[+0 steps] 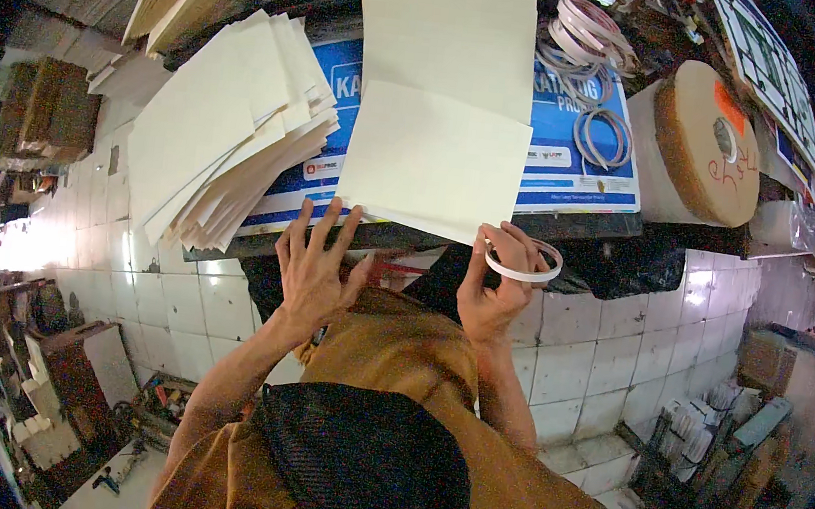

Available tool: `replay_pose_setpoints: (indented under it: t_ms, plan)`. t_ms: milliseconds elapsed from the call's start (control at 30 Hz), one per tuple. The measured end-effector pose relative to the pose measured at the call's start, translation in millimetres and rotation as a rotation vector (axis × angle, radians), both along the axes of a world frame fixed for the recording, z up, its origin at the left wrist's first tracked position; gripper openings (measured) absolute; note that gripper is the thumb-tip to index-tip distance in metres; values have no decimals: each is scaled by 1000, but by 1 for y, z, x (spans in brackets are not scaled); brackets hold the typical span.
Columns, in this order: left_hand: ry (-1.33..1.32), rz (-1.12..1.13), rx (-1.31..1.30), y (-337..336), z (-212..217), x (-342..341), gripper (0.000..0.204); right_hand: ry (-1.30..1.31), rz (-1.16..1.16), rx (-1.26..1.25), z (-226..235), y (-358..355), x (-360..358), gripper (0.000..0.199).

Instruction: The person applies adhesive tape strips along the edges of paper sheets by hand, smooths the tape down, and turns the sheets over.

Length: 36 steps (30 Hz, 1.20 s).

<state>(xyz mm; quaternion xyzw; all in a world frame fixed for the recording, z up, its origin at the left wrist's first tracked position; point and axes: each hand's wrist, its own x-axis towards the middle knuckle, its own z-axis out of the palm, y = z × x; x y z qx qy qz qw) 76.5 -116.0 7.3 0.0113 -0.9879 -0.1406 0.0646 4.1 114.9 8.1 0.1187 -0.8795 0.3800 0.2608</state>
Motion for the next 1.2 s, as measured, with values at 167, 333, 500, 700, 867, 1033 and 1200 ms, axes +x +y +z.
replay_pose_setpoints:
  t_ms: [167, 333, 500, 700, 867, 1033, 1200]
  plan:
    - [8, 4, -27, 1, -4, 0, 66, 10, 47, 44, -2, 2, -2, 16]
    - [0, 8, -33, 1, -4, -1, 67, -32, 69, -11, -8, 0, -3, 17]
    - [12, 12, -41, 1, -6, 0, 67, -33, 58, 83, -10, 0, -2, 18]
    - [-3, 3, -43, -2, -10, 2, 67, -40, 65, 93, -16, -1, -4, 22]
    - [-24, 39, 4, 12, 14, -11, 68, -66, 13, 192, -14, -2, 1, 34]
    - [121, -48, 243, 66, 21, -56, 66, -132, 7, 111, -9, -6, 0, 33]
    - [-59, -137, 120, 91, 4, -71, 63, -57, -17, 79, -8, 3, 6, 27]
